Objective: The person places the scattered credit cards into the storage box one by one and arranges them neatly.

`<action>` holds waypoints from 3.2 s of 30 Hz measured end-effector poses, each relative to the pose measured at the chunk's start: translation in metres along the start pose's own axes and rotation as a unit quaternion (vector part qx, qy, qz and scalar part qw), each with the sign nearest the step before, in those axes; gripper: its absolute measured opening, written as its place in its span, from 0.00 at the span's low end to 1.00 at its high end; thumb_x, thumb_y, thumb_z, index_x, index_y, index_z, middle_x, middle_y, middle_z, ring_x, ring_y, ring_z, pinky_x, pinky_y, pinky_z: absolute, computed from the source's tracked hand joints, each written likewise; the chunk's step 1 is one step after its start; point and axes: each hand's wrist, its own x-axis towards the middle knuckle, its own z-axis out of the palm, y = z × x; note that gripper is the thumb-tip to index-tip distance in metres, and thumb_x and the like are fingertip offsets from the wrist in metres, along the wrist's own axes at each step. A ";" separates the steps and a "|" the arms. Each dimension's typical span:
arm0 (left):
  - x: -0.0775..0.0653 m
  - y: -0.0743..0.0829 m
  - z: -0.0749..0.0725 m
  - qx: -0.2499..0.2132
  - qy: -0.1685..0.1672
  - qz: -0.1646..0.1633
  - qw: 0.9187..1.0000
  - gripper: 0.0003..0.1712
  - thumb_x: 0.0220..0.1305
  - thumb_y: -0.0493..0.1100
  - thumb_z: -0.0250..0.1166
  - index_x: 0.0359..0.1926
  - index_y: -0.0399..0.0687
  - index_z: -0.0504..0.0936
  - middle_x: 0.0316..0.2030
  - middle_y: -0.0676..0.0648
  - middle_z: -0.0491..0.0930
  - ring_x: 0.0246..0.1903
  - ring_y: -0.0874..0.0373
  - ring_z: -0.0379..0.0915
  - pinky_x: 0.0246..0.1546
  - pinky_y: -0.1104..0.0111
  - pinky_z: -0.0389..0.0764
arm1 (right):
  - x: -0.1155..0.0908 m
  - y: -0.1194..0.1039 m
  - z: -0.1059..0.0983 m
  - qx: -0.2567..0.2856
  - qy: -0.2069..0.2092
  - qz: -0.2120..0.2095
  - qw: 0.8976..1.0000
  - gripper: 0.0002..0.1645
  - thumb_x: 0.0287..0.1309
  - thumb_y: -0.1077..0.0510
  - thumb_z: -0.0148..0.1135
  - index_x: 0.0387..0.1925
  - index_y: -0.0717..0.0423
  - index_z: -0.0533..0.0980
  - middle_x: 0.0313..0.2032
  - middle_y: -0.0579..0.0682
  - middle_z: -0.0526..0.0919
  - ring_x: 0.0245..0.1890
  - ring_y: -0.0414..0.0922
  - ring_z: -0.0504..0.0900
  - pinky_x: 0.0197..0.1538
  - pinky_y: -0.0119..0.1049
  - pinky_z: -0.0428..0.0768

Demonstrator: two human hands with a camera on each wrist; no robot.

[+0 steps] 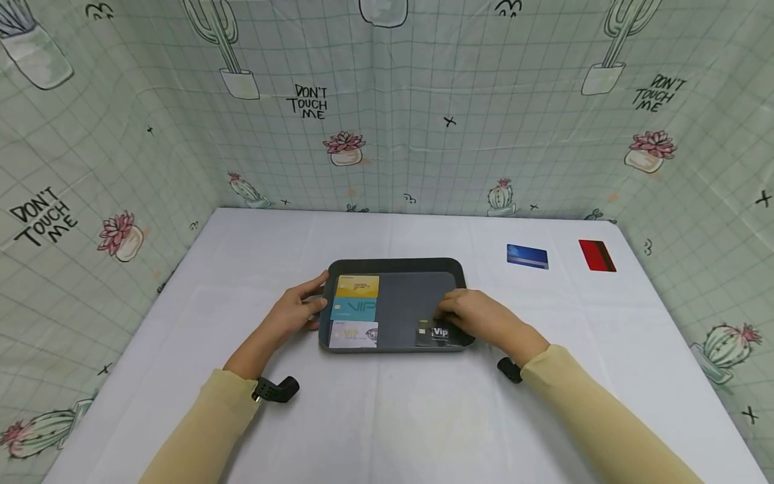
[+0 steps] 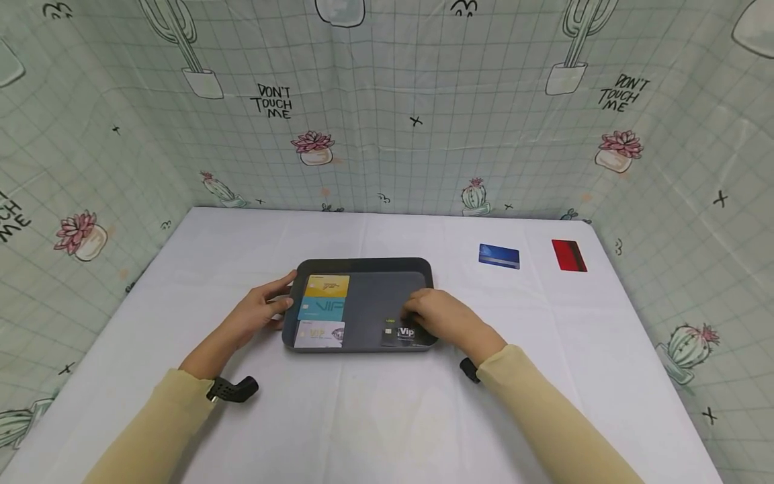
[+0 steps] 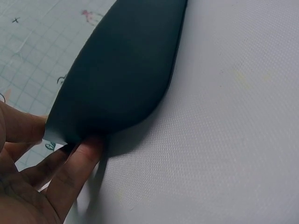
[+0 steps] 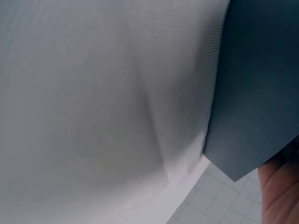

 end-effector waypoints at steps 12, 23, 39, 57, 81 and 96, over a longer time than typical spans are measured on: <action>-0.001 0.001 0.000 -0.007 0.001 -0.003 1.000 0.38 0.78 0.35 0.56 0.82 0.60 0.56 0.77 0.34 0.59 0.48 0.50 0.72 0.35 0.69 0.81 | 0.002 -0.002 -0.003 -0.001 0.000 0.000 1.000 0.09 0.62 0.67 0.70 0.43 0.56 0.88 0.41 0.48 0.88 0.45 0.46 0.87 0.50 0.40 0.85; 0.000 0.000 0.001 -0.007 0.001 0.000 1.000 0.38 0.78 0.35 0.56 0.82 0.59 0.56 0.76 0.34 0.60 0.45 0.52 0.73 0.35 0.70 0.81 | 0.001 -0.002 -0.011 0.011 0.024 -0.004 1.000 0.10 0.62 0.68 0.70 0.43 0.53 0.87 0.41 0.45 0.87 0.45 0.44 0.86 0.50 0.38 0.85; -0.001 0.001 0.000 -0.008 0.001 -0.006 1.000 0.37 0.78 0.36 0.56 0.82 0.60 0.56 0.77 0.34 0.60 0.45 0.52 0.73 0.36 0.69 0.81 | -0.009 0.010 -0.025 0.015 0.074 0.005 0.997 0.14 0.59 0.72 0.70 0.44 0.57 0.87 0.44 0.49 0.88 0.48 0.48 0.86 0.52 0.42 0.84; -0.005 -0.002 0.004 -0.003 0.008 0.006 1.000 0.38 0.77 0.35 0.57 0.81 0.58 0.57 0.76 0.34 0.61 0.50 0.49 0.72 0.34 0.70 0.81 | -0.024 0.025 -0.032 -0.012 0.081 0.078 0.994 0.13 0.60 0.67 0.72 0.47 0.56 0.87 0.44 0.49 0.88 0.49 0.50 0.86 0.53 0.46 0.84; -0.014 -0.004 0.006 -0.001 0.007 -0.004 1.000 0.37 0.78 0.36 0.56 0.82 0.60 0.56 0.77 0.34 0.59 0.45 0.52 0.72 0.35 0.69 0.80 | -0.053 0.054 -0.038 0.003 0.075 0.152 0.986 0.12 0.63 0.66 0.69 0.48 0.58 0.87 0.45 0.53 0.89 0.49 0.53 0.86 0.55 0.51 0.83; -0.018 -0.006 0.010 0.000 0.013 0.005 1.000 0.37 0.78 0.36 0.57 0.82 0.59 0.57 0.77 0.34 0.61 0.56 0.47 0.71 0.37 0.69 0.81 | -0.070 0.075 -0.040 0.012 0.049 0.208 0.977 0.13 0.67 0.65 0.64 0.51 0.60 0.85 0.51 0.60 0.87 0.54 0.58 0.84 0.59 0.57 0.80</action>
